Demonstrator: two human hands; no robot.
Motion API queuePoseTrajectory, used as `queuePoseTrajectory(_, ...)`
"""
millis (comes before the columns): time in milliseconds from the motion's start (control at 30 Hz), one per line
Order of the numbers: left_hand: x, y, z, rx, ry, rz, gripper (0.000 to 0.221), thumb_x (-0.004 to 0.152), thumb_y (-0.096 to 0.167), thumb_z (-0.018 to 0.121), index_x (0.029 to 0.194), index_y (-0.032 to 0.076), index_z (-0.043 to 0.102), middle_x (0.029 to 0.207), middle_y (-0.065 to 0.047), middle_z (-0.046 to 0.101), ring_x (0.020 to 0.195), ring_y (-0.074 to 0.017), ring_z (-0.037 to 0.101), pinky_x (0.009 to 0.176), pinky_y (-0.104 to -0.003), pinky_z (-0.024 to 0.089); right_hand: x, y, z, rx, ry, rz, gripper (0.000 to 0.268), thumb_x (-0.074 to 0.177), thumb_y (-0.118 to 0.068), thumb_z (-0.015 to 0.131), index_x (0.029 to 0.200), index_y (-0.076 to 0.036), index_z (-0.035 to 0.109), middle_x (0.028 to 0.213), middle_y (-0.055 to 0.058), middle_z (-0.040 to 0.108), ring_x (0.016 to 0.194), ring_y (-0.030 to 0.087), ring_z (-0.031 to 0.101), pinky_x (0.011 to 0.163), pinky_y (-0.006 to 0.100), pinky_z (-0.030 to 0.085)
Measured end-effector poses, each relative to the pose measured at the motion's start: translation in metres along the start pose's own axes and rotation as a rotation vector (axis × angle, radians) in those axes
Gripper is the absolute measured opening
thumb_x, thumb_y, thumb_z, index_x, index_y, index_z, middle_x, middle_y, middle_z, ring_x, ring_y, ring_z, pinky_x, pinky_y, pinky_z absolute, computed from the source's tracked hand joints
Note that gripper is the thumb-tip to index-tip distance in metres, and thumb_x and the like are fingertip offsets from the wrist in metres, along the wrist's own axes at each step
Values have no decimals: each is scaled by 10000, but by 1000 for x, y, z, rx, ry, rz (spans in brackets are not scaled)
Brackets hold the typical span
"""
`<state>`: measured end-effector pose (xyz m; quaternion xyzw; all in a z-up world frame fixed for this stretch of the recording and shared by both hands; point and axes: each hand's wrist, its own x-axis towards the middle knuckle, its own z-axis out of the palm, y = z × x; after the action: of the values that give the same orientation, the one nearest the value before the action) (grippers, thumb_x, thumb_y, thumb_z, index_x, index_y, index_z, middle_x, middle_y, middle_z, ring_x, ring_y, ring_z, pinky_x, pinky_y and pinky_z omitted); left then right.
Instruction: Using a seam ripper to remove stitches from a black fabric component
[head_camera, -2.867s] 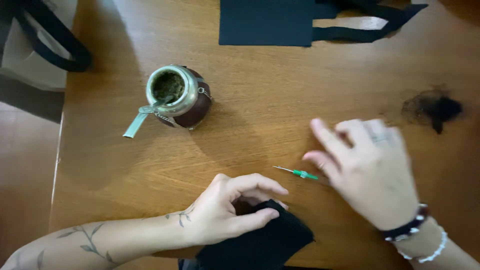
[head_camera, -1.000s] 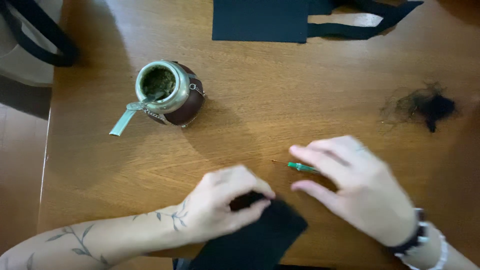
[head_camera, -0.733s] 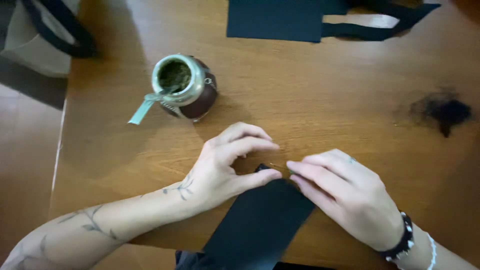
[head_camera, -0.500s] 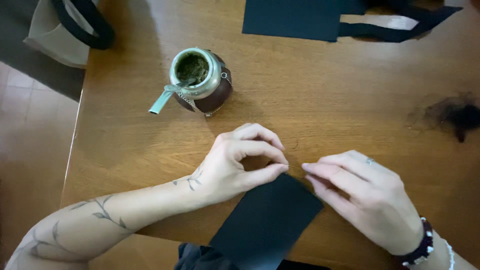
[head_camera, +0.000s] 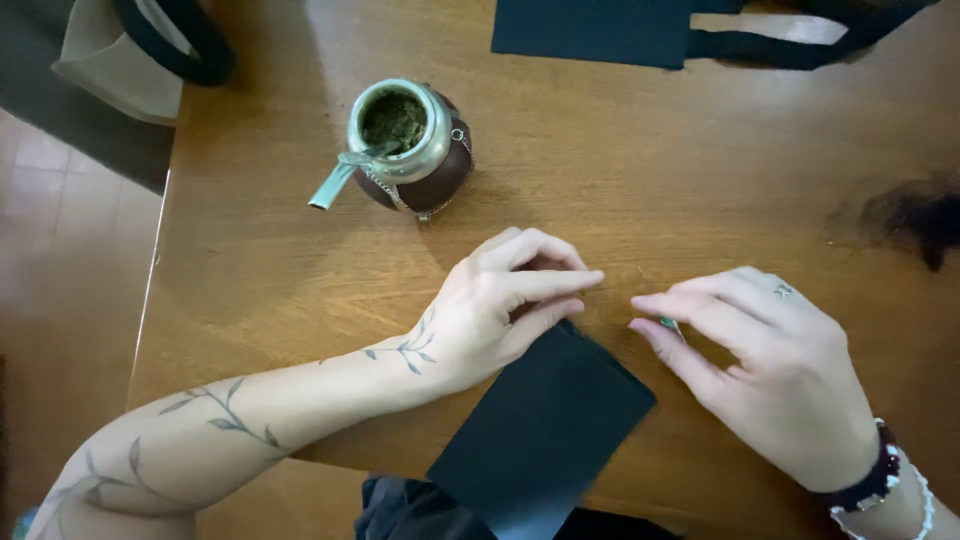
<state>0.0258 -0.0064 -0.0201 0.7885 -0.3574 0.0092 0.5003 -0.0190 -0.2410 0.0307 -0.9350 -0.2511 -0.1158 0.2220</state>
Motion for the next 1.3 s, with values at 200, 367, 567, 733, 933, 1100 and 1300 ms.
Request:
queuePoseTrajectory(200, 0, 1, 0, 44, 45, 76, 240, 992, 33, 639, 1231, 51, 638, 1128, -127, 607, 957, -287, 591, 862, -380, 510, 4, 3, 5, 16, 54, -23, 68, 914, -81, 804, 965, -101, 763, 894, 28, 713, 778, 193, 623, 797, 312, 455)
queuePoseTrajectory(367, 3, 10, -17, 15, 15, -32, 260, 960, 83, 623, 1220, 61, 624, 1077, -103, 560, 951, -235, 619, 831, -332, 509, -1, 6, 22, -120, 78, -54, 257, 904, -283, 818, 1103, -126, 777, 989, 32, 667, 904, 244, 603, 893, 385, 404)
queuePoseTrajectory(567, -7, 4, -20, 266, -164, 49, 458, 764, 421, 867, 1022, 100, 666, 933, -77, 582, 805, -284, 561, 704, -428, 441, 9, 2, 36, -251, 96, -35, 379, 874, -518, 785, 1064, -191, 795, 971, -50, 696, 968, 226, 554, 940, 445, 273)
queuePoseTrajectory(733, -9, 4, -18, 362, -186, 7, 427, 754, 470, 853, 963, 156, 653, 868, -25, 607, 763, -274, 575, 616, -428, 427, 13, -3, 45, -195, 131, -41, 300, 876, -468, 802, 1053, -228, 777, 940, -110, 682, 926, 179, 538, 900, 445, 235)
queuePoseTrajectory(933, -9, 9, -20, 197, -269, -123, 335, 753, 306, 865, 840, 199, 560, 740, -2, 618, 700, -227, 606, 606, -391, 456, 21, -6, 43, -169, 129, -32, 84, 929, -335, 788, 894, -271, 745, 877, -149, 682, 890, 157, 537, 895, 436, 221)
queuePoseTrajectory(1100, -1, 33, -26, -336, -259, -361, 68, 883, 176, 742, 941, 164, 709, 729, 64, 693, 533, -26, 517, 525, -187, 473, 12, 16, 38, -264, 53, 12, 159, 965, -112, 519, 876, -234, 566, 932, -66, 612, 966, 254, 518, 877, 457, 241)
queuePoseTrajectory(1300, -8, 24, -11, -355, -262, -349, 135, 920, 220, 710, 1007, 131, 762, 787, 44, 734, 597, -2, 546, 536, -188, 459, -49, 129, -46, -458, 140, 394, 144, 1291, -90, 494, 1189, -46, 586, 1051, 143, 590, 1004, 419, 537, 913, 529, 320)
